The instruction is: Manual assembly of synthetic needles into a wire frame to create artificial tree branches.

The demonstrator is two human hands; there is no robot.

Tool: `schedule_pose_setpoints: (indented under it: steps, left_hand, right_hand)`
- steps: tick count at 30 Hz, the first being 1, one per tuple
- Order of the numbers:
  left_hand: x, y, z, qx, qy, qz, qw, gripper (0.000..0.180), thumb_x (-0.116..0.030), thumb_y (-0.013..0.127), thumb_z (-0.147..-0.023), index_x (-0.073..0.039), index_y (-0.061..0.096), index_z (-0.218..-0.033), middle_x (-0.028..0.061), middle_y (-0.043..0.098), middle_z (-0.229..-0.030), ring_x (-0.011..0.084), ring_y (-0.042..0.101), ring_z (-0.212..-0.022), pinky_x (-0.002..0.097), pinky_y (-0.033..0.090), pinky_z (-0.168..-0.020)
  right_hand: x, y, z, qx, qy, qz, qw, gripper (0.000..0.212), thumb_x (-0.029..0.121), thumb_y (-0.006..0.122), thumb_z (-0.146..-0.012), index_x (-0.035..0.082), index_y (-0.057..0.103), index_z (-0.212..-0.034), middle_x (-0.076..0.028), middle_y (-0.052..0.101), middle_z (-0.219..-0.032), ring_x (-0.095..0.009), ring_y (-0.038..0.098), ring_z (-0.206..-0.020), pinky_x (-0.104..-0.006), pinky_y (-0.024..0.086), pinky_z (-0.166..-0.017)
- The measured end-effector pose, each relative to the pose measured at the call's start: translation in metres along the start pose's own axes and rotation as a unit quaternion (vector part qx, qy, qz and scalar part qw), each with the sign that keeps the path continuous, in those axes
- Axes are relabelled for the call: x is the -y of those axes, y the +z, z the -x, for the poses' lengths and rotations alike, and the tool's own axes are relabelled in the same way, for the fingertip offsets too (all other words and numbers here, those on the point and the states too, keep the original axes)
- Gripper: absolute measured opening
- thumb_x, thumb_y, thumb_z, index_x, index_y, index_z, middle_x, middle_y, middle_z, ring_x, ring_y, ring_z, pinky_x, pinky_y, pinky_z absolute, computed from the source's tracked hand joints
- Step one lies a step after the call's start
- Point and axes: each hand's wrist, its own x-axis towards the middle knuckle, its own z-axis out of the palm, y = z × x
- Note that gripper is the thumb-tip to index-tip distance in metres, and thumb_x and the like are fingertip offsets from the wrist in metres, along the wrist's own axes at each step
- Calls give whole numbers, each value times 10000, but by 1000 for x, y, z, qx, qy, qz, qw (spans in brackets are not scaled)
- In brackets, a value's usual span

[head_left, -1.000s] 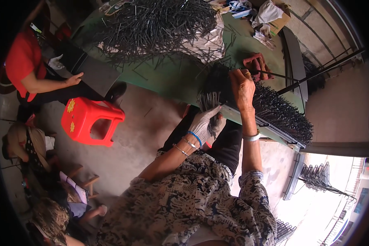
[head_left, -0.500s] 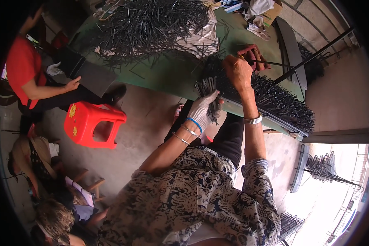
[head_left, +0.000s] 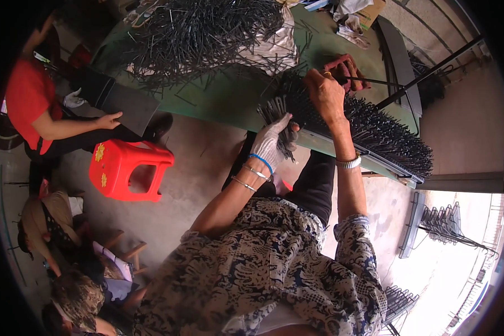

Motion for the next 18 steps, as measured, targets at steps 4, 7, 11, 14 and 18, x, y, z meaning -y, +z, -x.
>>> schedule_pose_setpoints:
  steps: [4, 7, 11, 14, 18]
  left_hand:
    - [-1, 2, 5, -8, 0, 11, 1000, 148, -269, 640, -961, -133, 638, -1019, 71, 660, -741, 162, 603, -555, 269, 407, -435]
    - [-1, 0, 6, -4, 10, 4, 1000, 147, -269, 641, -960, -138, 635, -1025, 62, 660, -741, 167, 608, -565, 272, 407, -440]
    - [-1, -7, -1, -7, -1, 3, 1000, 148, -280, 644, -958, -146, 632, -1022, 57, 664, -746, 165, 612, -571, 276, 406, -443]
    - [-4, -4, 1, -1, 4, 9, 1000, 147, -283, 645, -957, -149, 630, -1017, 59, 665, -746, 166, 615, -573, 281, 413, -444]
    - [-5, 0, -8, 0, 2, 2, 1000, 156, -280, 644, -958, -142, 623, -1026, 66, 663, -752, 180, 622, -575, 310, 462, -460]
  right_hand:
    - [4, 0, 1, -30, 4, -32, 999, 119, 252, 631, -909, 135, 618, -922, -147, 618, -797, -377, 635, -747, -471, 490, -603]
    - [6, 1, 8, -24, 5, -7, 1000, 111, 248, 635, -907, 140, 622, -928, -141, 615, -802, -372, 635, -736, -466, 492, -602]
    - [4, -3, 17, -35, 24, -8, 999, 115, 257, 642, -903, 144, 634, -927, -140, 620, -834, -371, 635, -730, -464, 493, -602]
    - [7, -4, 14, -34, 14, 16, 999, 121, 266, 645, -900, 147, 644, -923, -139, 622, -847, -373, 637, -733, -463, 492, -600]
    - [-1, 4, 6, -18, 14, 67, 997, 172, 305, 646, -905, 134, 650, -908, -146, 616, -849, -376, 632, -767, -455, 494, -617]
